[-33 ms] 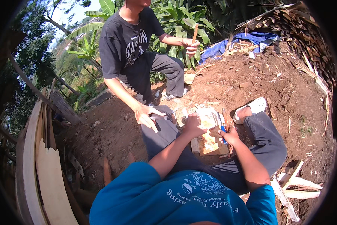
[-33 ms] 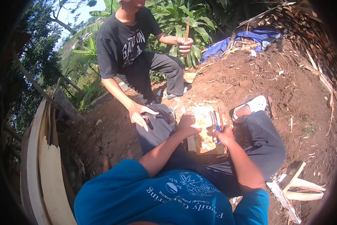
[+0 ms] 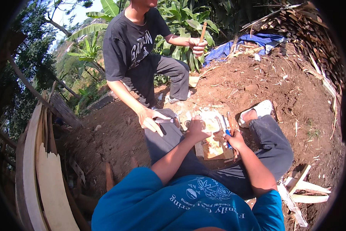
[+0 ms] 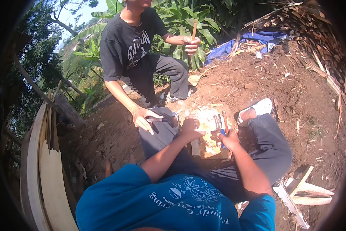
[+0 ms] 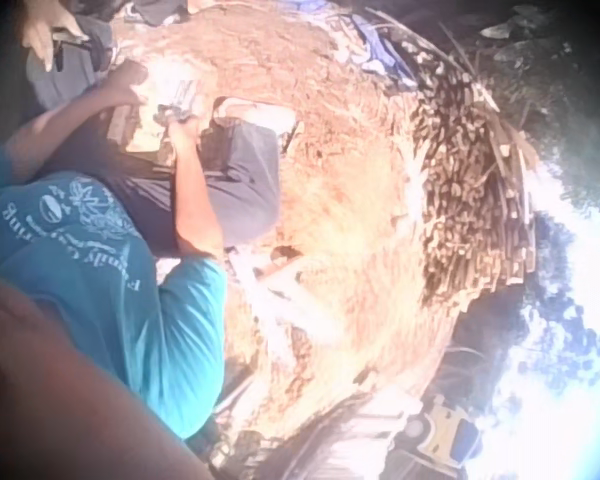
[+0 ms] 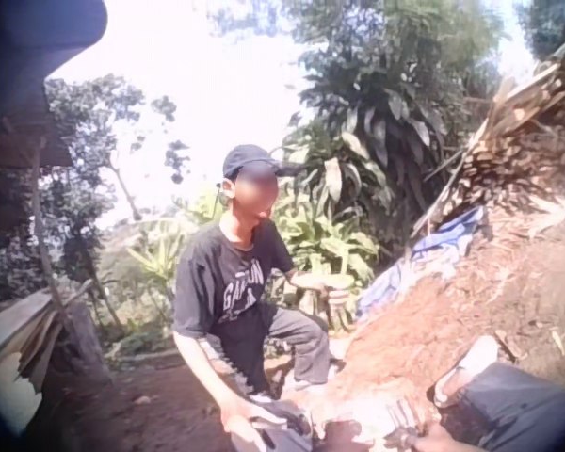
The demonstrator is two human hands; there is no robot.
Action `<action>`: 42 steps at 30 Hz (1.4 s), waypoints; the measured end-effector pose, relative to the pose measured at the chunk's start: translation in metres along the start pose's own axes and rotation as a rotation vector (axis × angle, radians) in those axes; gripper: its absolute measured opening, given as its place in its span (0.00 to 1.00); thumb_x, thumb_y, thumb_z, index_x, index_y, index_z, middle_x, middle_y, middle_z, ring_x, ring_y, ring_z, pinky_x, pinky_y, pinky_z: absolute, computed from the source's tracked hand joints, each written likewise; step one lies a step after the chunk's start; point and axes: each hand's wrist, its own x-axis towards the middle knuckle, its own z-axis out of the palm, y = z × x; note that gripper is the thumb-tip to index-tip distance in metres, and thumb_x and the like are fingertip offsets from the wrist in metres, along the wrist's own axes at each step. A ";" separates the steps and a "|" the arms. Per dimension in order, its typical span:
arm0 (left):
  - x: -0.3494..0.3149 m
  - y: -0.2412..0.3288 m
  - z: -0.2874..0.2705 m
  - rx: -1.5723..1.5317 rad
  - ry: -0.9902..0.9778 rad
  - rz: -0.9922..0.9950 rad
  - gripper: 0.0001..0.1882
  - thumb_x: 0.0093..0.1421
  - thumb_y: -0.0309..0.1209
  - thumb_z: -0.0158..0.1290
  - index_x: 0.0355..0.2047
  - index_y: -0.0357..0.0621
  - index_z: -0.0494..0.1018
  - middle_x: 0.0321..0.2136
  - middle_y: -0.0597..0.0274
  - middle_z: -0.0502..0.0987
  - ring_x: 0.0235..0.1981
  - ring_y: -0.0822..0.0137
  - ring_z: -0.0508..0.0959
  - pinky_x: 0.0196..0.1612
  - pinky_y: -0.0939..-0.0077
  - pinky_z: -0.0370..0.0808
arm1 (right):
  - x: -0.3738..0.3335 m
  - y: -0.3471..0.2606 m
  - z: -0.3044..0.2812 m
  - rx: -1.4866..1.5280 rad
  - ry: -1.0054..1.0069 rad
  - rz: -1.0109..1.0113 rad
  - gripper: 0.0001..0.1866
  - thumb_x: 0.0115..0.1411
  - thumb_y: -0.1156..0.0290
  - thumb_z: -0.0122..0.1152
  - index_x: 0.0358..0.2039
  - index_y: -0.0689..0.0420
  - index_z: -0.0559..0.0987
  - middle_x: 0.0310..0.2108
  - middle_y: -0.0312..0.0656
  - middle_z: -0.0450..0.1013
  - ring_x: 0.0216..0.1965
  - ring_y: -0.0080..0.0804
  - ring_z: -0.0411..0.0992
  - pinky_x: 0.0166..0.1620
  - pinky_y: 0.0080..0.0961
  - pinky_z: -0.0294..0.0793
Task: The person carves a piece of wood using a chisel and a small hammer while sitting on the ground.
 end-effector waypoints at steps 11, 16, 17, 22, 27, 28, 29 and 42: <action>-0.038 -0.017 -0.029 -0.314 0.080 0.036 0.59 0.41 0.41 0.73 0.65 0.31 0.49 0.60 0.36 0.58 0.64 0.46 0.62 0.65 0.63 0.64 | -0.105 -0.034 0.029 0.263 -0.097 0.062 0.09 0.62 0.74 0.61 0.38 0.64 0.73 0.29 0.42 0.75 0.24 0.26 0.74 0.24 0.23 0.76; -0.045 -0.038 -0.026 -0.373 0.002 0.149 0.56 0.42 0.37 0.71 0.64 0.39 0.46 0.56 0.40 0.59 0.60 0.47 0.65 0.60 0.59 0.69 | -0.100 -0.017 0.033 0.144 -0.114 0.127 0.17 0.62 0.75 0.58 0.50 0.66 0.70 0.38 0.44 0.78 0.27 0.27 0.77 0.27 0.24 0.81; -0.044 -0.034 -0.024 -0.347 0.021 0.157 0.55 0.43 0.36 0.71 0.64 0.39 0.47 0.56 0.40 0.59 0.59 0.47 0.65 0.60 0.59 0.69 | -0.092 -0.005 0.031 0.124 -0.090 0.114 0.16 0.62 0.75 0.58 0.49 0.66 0.71 0.37 0.43 0.78 0.26 0.26 0.76 0.27 0.24 0.80; -0.041 -0.033 -0.016 -0.460 0.065 0.240 0.49 0.47 0.32 0.68 0.62 0.40 0.49 0.56 0.40 0.60 0.57 0.51 0.69 0.57 0.60 0.70 | -0.089 -0.009 0.039 0.171 -0.141 0.045 0.18 0.57 0.70 0.69 0.44 0.64 0.73 0.31 0.39 0.76 0.24 0.21 0.73 0.26 0.20 0.75; -0.039 -0.031 -0.005 -0.445 0.161 0.394 0.45 0.48 0.34 0.68 0.60 0.39 0.53 0.51 0.46 0.64 0.56 0.52 0.68 0.59 0.60 0.66 | -0.101 -0.013 0.049 0.301 -0.164 0.056 0.25 0.57 0.68 0.72 0.49 0.63 0.69 0.35 0.40 0.75 0.28 0.23 0.75 0.28 0.21 0.78; -0.040 -0.027 -0.005 -0.484 0.153 0.386 0.42 0.49 0.34 0.68 0.59 0.38 0.55 0.50 0.47 0.65 0.56 0.52 0.67 0.61 0.60 0.64 | -0.101 -0.009 0.049 0.345 -0.150 0.062 0.23 0.59 0.69 0.71 0.49 0.63 0.69 0.35 0.41 0.75 0.28 0.23 0.75 0.28 0.21 0.78; -0.039 -0.030 -0.004 -0.490 0.164 0.387 0.40 0.51 0.32 0.66 0.59 0.39 0.55 0.51 0.49 0.65 0.55 0.55 0.68 0.60 0.61 0.65 | -0.103 -0.011 0.053 0.387 -0.149 0.072 0.22 0.60 0.69 0.69 0.49 0.63 0.69 0.36 0.41 0.75 0.28 0.24 0.75 0.29 0.22 0.79; -0.029 -0.038 0.002 -0.586 0.259 0.373 0.33 0.52 0.28 0.64 0.54 0.38 0.59 0.48 0.51 0.65 0.53 0.56 0.69 0.59 0.63 0.66 | -0.128 -0.027 0.066 0.425 -0.055 0.108 0.22 0.59 0.69 0.68 0.51 0.55 0.71 0.26 0.33 0.70 0.21 0.20 0.69 0.24 0.20 0.73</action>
